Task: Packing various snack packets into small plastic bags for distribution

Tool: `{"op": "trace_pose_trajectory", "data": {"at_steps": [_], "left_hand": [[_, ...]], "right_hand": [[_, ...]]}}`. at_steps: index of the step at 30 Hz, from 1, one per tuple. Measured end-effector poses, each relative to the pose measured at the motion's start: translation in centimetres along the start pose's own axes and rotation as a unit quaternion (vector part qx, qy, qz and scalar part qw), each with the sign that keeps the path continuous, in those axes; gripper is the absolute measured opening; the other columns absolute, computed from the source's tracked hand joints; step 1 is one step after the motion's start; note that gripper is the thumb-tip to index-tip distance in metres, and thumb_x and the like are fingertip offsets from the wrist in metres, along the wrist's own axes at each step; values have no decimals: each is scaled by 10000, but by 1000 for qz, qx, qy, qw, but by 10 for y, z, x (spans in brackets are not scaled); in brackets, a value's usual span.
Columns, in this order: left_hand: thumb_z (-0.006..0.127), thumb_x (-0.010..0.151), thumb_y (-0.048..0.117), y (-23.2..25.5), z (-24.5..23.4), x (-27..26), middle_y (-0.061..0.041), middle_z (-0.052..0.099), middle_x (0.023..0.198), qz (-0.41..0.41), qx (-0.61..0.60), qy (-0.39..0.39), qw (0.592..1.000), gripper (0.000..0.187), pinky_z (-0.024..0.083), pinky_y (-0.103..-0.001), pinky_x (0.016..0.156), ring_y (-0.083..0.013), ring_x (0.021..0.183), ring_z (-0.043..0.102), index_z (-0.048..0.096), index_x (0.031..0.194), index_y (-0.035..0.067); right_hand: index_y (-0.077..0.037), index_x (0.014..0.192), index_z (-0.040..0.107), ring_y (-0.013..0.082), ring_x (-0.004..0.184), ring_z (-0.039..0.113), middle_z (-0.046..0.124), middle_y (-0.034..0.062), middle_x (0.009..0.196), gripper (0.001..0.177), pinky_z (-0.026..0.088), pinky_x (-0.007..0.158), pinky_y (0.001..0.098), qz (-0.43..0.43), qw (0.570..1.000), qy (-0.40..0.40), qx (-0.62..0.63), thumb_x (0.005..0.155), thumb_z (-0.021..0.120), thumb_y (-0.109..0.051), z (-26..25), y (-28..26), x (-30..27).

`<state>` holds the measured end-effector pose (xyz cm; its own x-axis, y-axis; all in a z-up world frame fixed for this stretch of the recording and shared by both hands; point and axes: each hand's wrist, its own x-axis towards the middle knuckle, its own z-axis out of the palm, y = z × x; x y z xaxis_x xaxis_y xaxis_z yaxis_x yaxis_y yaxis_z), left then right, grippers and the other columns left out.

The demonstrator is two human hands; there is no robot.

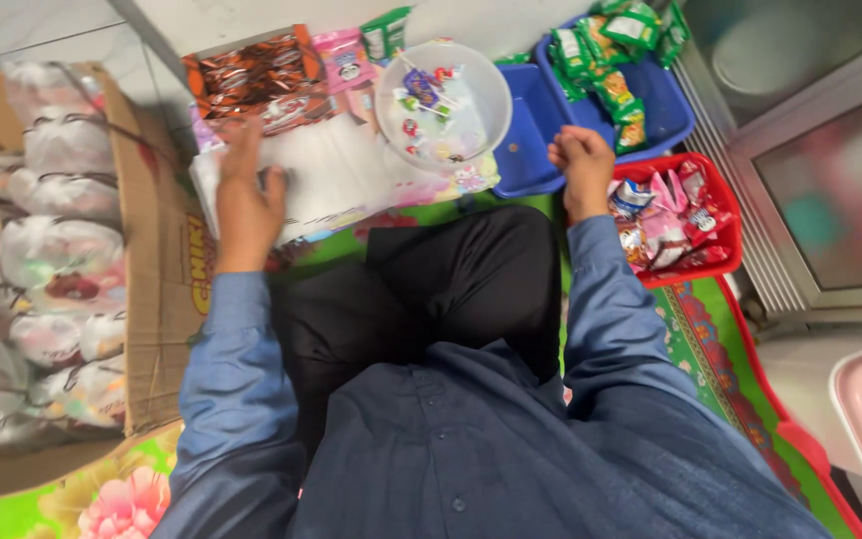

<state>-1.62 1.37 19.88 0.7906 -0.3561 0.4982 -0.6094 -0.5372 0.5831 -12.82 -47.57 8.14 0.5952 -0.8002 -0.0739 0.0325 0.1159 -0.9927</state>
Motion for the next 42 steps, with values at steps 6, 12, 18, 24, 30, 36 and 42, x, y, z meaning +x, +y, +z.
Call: {"op": "trace_pose_trajectory", "data": {"at_steps": [6,12,18,24,30,36,42], "left_hand": [[670,910,34,57,97,-4,-230,588,1431,42,-112,-127,985,582,347,-512,1172,-417,1380,479,567,1478,112],[641,967,167,81,183,-11,-171,568,1470,72,-117,-226,964,587,352,-511,1193,-354,1409,478,496,1533,212],[533,1023,192,127,228,-28,-200,616,1411,117,-162,-342,918,506,414,-499,1150,-384,1346,553,498,1524,134],[650,1008,273,183,339,-37,-125,586,1470,-3,-307,-376,874,599,469,-429,1136,-285,1361,562,444,1568,219],[685,958,326,264,409,-46,-167,219,1687,-426,-551,-344,629,888,179,-625,1240,-445,1523,253,154,1654,176],[823,835,308,260,502,-102,-192,428,1557,-473,-474,-314,673,995,366,-587,1131,-367,1404,466,227,1615,150],[786,868,322,271,473,-93,-236,277,1637,-474,-458,-349,665,1114,244,-727,1138,-425,1492,318,12,1632,82]], "right_hand": [[-61,1021,712,173,709,782,740,112,863,124,710,642,260,69,994,86,-20,920,641,-57,-108,85,25],[-234,888,800,187,697,729,711,36,718,37,583,622,323,-44,938,115,-323,875,773,-212,-136,95,-20],[-269,1074,777,367,970,731,761,98,921,272,574,869,501,-36,836,0,-548,997,601,-463,-196,181,-31],[-170,1043,791,345,1065,642,701,83,1064,217,488,975,450,-236,822,191,-482,845,755,-89,-214,125,-85],[-169,1473,537,434,1381,424,441,175,1467,808,374,1162,560,-149,820,304,-462,760,873,6,-235,107,-81],[-142,1657,164,507,1512,276,220,341,1612,1197,246,1268,577,-56,837,401,-369,757,937,17,-240,104,-54],[-77,1632,-35,491,1467,392,270,382,1582,1145,336,1243,534,40,881,439,-175,822,749,123,-304,190,-15]]}}
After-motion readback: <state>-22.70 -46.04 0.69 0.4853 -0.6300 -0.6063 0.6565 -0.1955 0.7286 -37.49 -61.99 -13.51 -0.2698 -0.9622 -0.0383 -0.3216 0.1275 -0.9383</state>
